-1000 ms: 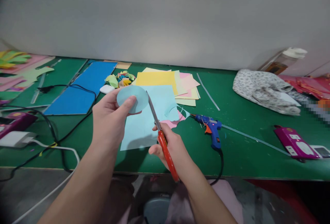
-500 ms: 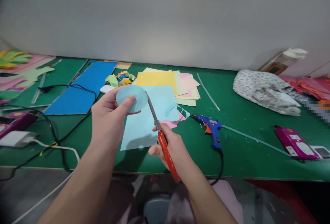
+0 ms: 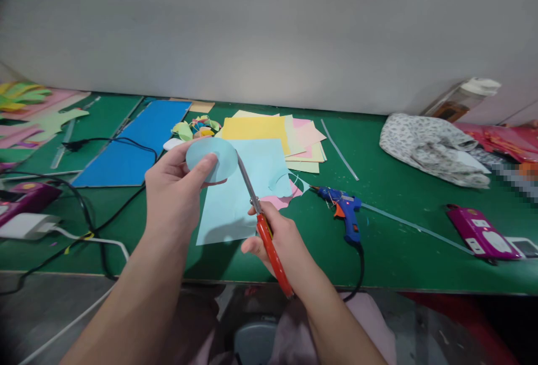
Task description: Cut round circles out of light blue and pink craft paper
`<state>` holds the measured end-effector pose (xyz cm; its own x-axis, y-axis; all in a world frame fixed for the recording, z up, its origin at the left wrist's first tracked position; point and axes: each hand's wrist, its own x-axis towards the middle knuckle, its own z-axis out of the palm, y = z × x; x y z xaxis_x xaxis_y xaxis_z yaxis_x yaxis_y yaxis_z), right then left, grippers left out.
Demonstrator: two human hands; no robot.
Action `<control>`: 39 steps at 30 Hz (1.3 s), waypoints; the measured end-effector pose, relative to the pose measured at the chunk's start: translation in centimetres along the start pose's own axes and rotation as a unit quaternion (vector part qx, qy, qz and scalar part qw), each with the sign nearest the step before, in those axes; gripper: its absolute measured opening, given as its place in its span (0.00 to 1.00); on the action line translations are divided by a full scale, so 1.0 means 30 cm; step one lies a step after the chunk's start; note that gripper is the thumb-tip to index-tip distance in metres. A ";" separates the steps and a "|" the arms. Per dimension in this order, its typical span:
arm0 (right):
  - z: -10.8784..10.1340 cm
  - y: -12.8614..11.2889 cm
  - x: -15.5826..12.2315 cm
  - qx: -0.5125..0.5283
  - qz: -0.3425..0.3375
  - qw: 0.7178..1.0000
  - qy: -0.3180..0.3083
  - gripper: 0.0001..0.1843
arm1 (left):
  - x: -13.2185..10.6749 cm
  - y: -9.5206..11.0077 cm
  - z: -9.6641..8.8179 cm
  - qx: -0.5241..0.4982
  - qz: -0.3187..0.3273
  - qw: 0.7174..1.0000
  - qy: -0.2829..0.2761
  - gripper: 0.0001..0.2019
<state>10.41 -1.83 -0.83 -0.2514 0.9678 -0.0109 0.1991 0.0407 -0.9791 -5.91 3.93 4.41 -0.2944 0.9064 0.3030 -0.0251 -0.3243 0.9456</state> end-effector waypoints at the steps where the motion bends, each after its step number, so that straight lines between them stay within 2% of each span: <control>1: -0.001 0.001 0.000 0.007 -0.002 1.000 -0.001 0.45 | 0.000 0.000 0.000 -0.001 0.000 1.000 0.001 0.17; 26: -0.006 -0.008 -0.007 0.002 -0.003 1.000 0.001 0.42 | 0.004 0.002 -0.004 0.010 0.004 1.000 0.001 0.15; 29: -0.003 -0.012 -0.005 0.008 -0.005 1.000 0.016 0.41 | 0.004 0.003 -0.008 0.013 -0.011 1.000 -0.002 0.14; 33: -0.002 0.006 0.011 0.046 -0.013 0.998 0.049 0.45 | 0.000 -0.001 -0.009 0.022 -0.037 0.999 -0.002 0.09; 39: -0.028 0.054 0.033 0.025 -0.065 0.992 0.108 0.44 | -0.006 -0.004 0.007 -0.016 -0.069 0.997 -0.031 0.08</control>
<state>11.28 -0.61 -2.26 -0.0622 0.9861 0.1540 0.1296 0.1610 -0.9784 -5.66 3.86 4.26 -0.2272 0.9576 0.1771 -0.0917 -0.2021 0.9751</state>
